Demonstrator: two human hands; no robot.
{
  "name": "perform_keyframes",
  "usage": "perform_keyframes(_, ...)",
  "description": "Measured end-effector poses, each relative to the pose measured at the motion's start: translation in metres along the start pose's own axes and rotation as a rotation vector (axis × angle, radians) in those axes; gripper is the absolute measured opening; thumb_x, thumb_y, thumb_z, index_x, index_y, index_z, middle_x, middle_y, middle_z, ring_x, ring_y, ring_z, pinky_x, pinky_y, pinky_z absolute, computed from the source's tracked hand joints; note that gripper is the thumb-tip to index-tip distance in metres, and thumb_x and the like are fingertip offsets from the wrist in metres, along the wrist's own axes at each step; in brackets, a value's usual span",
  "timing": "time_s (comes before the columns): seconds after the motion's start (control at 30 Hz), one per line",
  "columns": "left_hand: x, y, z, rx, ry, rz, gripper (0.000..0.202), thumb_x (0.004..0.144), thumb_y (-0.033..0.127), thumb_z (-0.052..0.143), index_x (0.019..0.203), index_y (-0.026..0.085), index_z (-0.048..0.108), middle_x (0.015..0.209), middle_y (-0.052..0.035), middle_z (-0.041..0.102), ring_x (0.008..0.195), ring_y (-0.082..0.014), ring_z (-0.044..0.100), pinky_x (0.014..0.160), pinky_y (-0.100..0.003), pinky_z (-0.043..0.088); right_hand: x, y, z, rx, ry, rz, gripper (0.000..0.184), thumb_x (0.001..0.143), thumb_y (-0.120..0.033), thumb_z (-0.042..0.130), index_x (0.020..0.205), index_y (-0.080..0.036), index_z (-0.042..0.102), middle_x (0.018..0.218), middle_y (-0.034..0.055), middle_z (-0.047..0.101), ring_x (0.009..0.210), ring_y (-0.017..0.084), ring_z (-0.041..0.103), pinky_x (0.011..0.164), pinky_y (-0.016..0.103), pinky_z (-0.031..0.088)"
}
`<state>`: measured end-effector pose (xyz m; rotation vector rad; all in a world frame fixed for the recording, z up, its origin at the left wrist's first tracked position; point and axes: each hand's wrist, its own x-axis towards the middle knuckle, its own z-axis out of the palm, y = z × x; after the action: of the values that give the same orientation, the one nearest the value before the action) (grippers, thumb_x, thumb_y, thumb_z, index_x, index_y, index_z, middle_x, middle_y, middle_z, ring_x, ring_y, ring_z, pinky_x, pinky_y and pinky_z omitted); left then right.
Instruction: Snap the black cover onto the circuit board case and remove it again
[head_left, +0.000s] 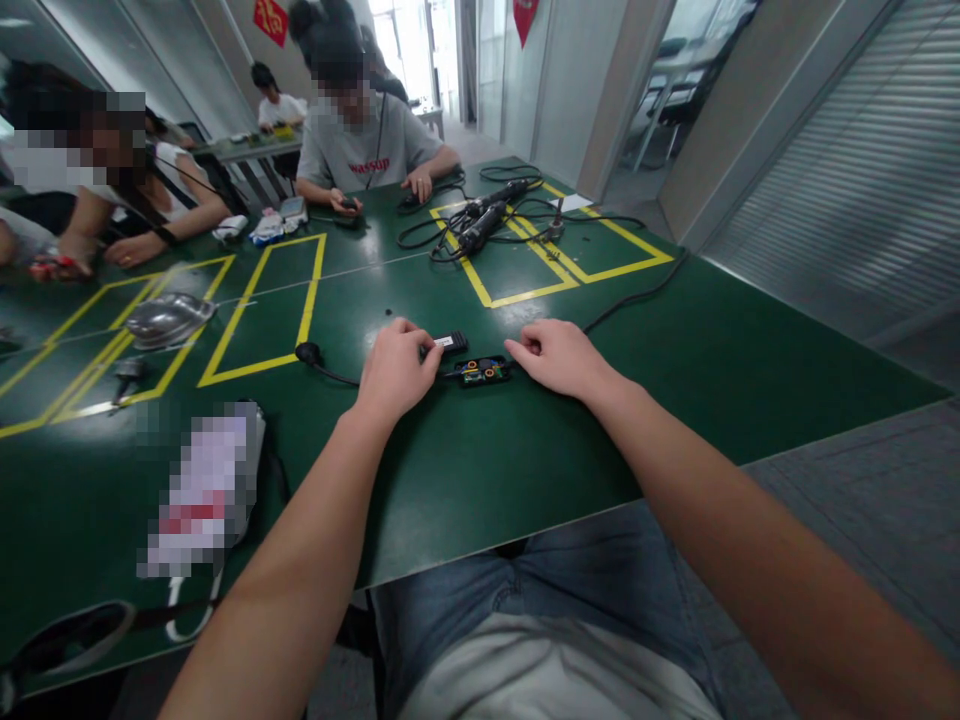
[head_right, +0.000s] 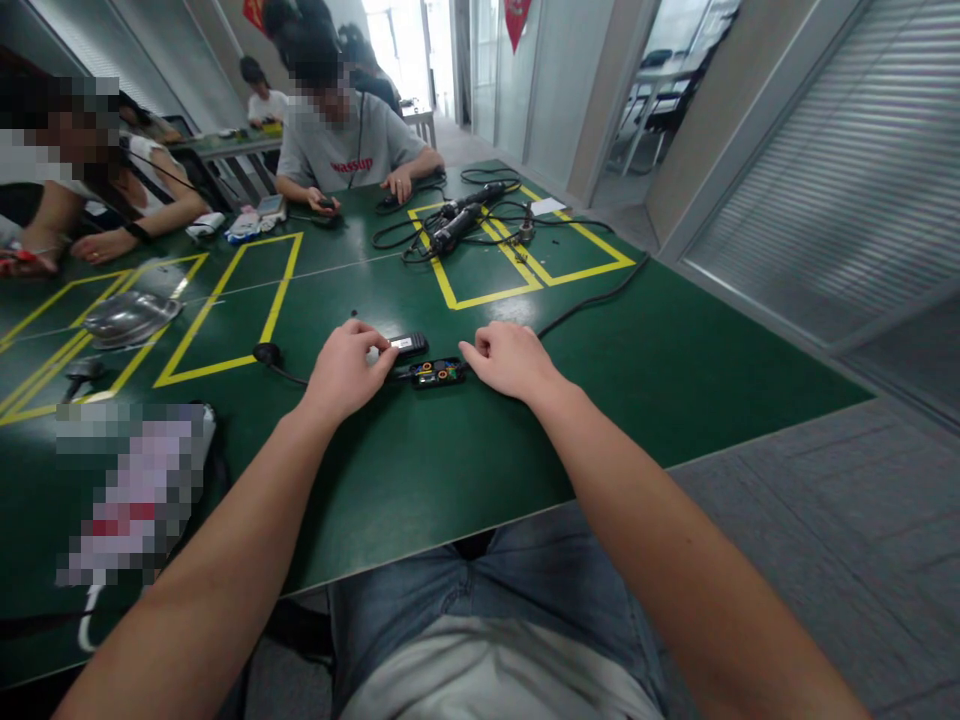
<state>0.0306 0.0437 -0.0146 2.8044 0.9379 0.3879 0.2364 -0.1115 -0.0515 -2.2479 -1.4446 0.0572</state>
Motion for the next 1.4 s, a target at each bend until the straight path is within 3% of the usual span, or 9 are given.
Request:
perform_keyframes(0.1, -0.004, 0.007, -0.007, 0.129, -0.133, 0.007, 0.043, 0.110, 0.044, 0.055, 0.101, 0.018, 0.088, 0.110, -0.0175, 0.080, 0.106, -0.0358, 0.075, 0.094, -0.047, 0.060, -0.001, -0.001, -0.001, -0.063, -0.021, -0.018, 0.054, 0.106, -0.050, 0.061, 0.060, -0.024, 0.051, 0.078, 0.0071, 0.064, 0.076, 0.023, 0.052, 0.071, 0.039, 0.030)
perform_keyframes(0.17, -0.005, 0.011, -0.010, 0.176, -0.208, 0.011, 0.049, 0.110, 0.048, 0.053, 0.099, 0.017, 0.089, 0.107, -0.0184, 0.082, 0.102, -0.0365, 0.077, 0.088, -0.046, 0.060, -0.001, -0.002, -0.002, -0.083, -0.040, -0.021, 0.057, 0.107, -0.053, 0.060, 0.059, -0.024, 0.052, 0.077, 0.0075, 0.065, 0.075, 0.023, 0.053, 0.070, 0.039, 0.030)
perform_keyframes(0.37, -0.008, 0.018, -0.009, 0.194, -0.303, -0.038, 0.059, 0.117, 0.047, 0.037, 0.119, 0.014, 0.086, 0.117, -0.0224, 0.085, 0.109, -0.0388, 0.081, 0.092, -0.045, 0.060, -0.004, -0.008, -0.005, -0.107, -0.062, 0.067, 0.057, 0.106, -0.059, 0.062, 0.061, -0.024, 0.056, 0.076, 0.0073, 0.067, 0.071, 0.023, 0.052, 0.068, 0.039, 0.029)
perform_keyframes(0.5, -0.009, 0.020, -0.011, 0.173, -0.305, -0.071, 0.060, 0.117, 0.049, 0.036, 0.123, 0.015, 0.085, 0.119, -0.0230, 0.085, 0.111, -0.0407, 0.081, 0.093, -0.047, 0.061, -0.007, -0.010, -0.007, -0.101, -0.019, 0.085, 0.056, 0.105, -0.059, 0.065, 0.062, -0.024, 0.058, 0.080, 0.0078, 0.068, 0.072, 0.023, 0.053, 0.068, 0.039, 0.030)
perform_keyframes(0.73, -0.007, 0.022, -0.019, 0.096, -0.268, -0.088, 0.060, 0.117, 0.047, 0.035, 0.121, 0.015, 0.086, 0.121, -0.0225, 0.085, 0.113, -0.0406, 0.080, 0.097, -0.047, 0.060, -0.007, -0.008, -0.009, -0.022, 0.058, 0.056, 0.058, 0.107, -0.053, 0.063, 0.060, -0.025, 0.047, 0.077, 0.0057, 0.061, 0.069, 0.020, 0.047, 0.069, 0.039, 0.031)
perform_keyframes(1.03, -0.007, 0.019, -0.011, 0.135, -0.340, -0.080, 0.058, 0.116, 0.049, 0.037, 0.120, 0.017, 0.086, 0.119, -0.0209, 0.086, 0.111, -0.0394, 0.081, 0.093, -0.045, 0.061, -0.005, -0.007, -0.006, -0.066, -0.012, 0.065, 0.055, 0.104, -0.054, 0.066, 0.060, -0.024, 0.051, 0.077, 0.0058, 0.063, 0.069, 0.021, 0.049, 0.067, 0.038, 0.030)
perform_keyframes(1.3, -0.006, 0.020, -0.010, 0.159, -0.302, -0.107, 0.049, 0.114, 0.051, 0.047, 0.113, 0.019, 0.084, 0.111, -0.0183, 0.085, 0.108, -0.0384, 0.080, 0.092, -0.046, 0.061, -0.002, -0.010, -0.003, -0.104, -0.068, 0.092, 0.056, 0.105, -0.057, 0.064, 0.060, -0.025, 0.053, 0.074, 0.0067, 0.067, 0.074, 0.024, 0.055, 0.071, 0.039, 0.032)
perform_keyframes(1.4, -0.008, 0.019, -0.009, 0.134, -0.212, -0.099, 0.035, 0.110, 0.049, 0.059, 0.110, 0.020, 0.080, 0.112, -0.0161, 0.083, 0.109, -0.0358, 0.077, 0.094, -0.045, 0.060, -0.002, -0.012, -0.003, -0.098, -0.068, 0.102, 0.055, 0.105, -0.057, 0.065, 0.062, -0.024, 0.055, 0.078, 0.0075, 0.069, 0.076, 0.024, 0.057, 0.073, 0.039, 0.033)
